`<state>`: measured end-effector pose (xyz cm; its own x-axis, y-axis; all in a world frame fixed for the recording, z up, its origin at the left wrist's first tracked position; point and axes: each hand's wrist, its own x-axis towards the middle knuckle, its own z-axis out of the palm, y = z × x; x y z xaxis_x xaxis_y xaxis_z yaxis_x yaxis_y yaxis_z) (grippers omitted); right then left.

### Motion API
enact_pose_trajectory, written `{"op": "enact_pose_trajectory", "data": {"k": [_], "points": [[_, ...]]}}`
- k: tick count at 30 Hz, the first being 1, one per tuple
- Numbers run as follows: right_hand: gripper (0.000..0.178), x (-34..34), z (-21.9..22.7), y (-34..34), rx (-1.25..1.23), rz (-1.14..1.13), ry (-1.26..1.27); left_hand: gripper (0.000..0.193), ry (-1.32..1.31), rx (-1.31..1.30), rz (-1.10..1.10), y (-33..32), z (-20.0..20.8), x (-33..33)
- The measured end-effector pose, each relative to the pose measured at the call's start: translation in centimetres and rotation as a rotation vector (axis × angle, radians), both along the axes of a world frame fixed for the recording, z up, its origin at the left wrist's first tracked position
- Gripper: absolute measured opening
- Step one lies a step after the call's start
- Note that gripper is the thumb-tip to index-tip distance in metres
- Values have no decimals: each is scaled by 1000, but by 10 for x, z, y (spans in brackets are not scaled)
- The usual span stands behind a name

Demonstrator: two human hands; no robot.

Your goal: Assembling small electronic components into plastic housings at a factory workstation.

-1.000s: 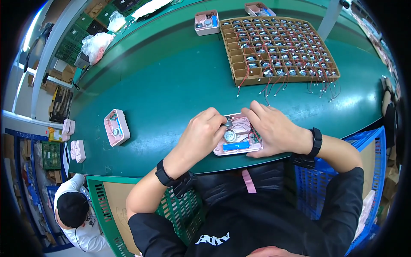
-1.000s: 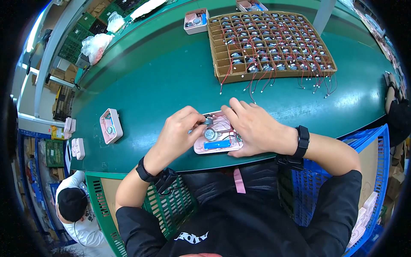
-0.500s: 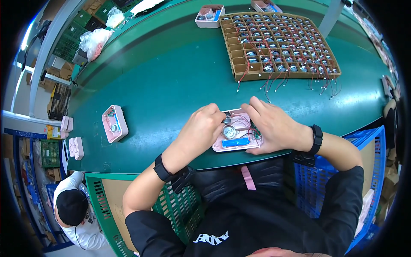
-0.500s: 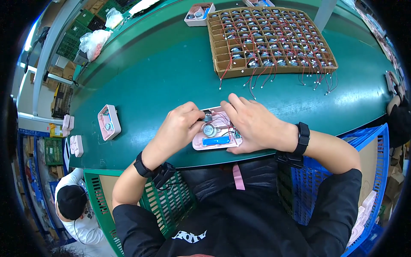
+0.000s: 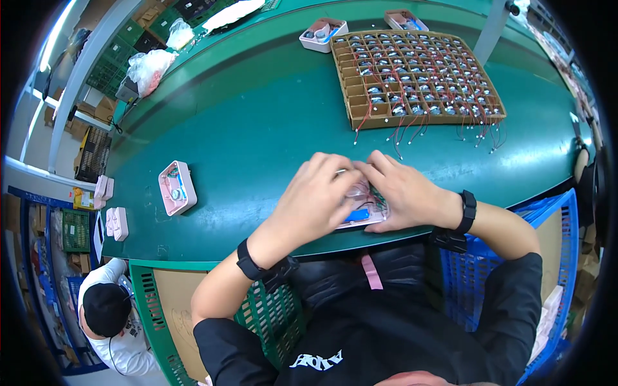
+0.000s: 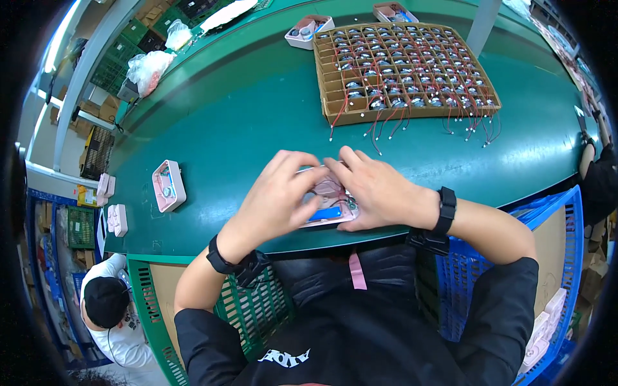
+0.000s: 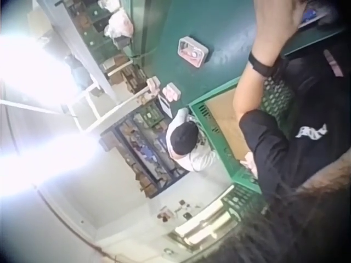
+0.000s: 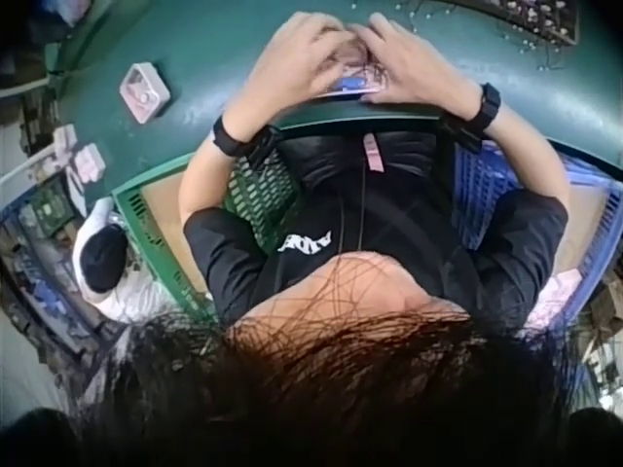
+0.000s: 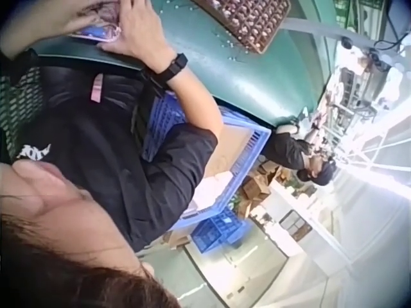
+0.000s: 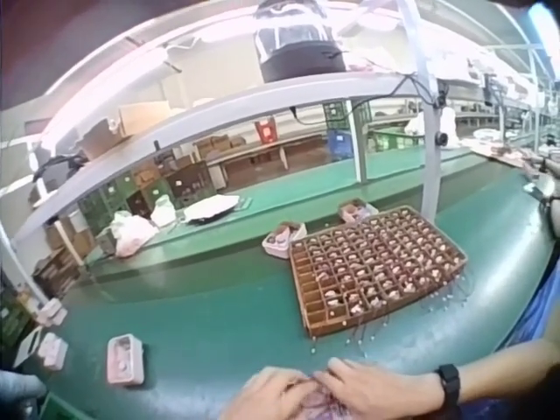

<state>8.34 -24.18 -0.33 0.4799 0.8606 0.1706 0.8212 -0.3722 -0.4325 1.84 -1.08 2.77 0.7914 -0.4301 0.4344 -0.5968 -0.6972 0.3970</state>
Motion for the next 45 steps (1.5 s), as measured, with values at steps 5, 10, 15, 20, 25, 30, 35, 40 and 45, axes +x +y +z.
{"op": "enact_pose_trajectory", "data": {"k": [5, 10, 15, 20, 25, 30, 35, 40, 45], "points": [[98, -1, -5, 3, 203, 102, 102, 15, 34, 299, -186, -3, 6, 4], [83, -19, 0, -13, 252, -83, 118, 16, 129, 100, -317, 15, 12, 41], [55, -29, -9, -12, 196, -87, 220, 14, 330, -230, -261, 21, -5, 51], [36, -37, -11, -10, 220, -17, 75, 11, 503, -422, -190, 21, -12, 38], [32, -40, -14, -9, 198, 31, -86, 12, 709, -474, -172, 19, -10, 35], [28, -40, -13, -8, 185, 46, -117, 11, 695, -401, -213, 17, -1, 33], [29, -39, -17, -8, 210, 54, -117, 12, 442, -346, -346, 16, -5, 38], [29, -36, -14, -9, 199, 83, -92, 13, 622, -384, -288, 24, -4, 33], [29, -38, -12, -10, 206, 83, -67, 12, 853, -442, -265, 29, -7, 37]]}}
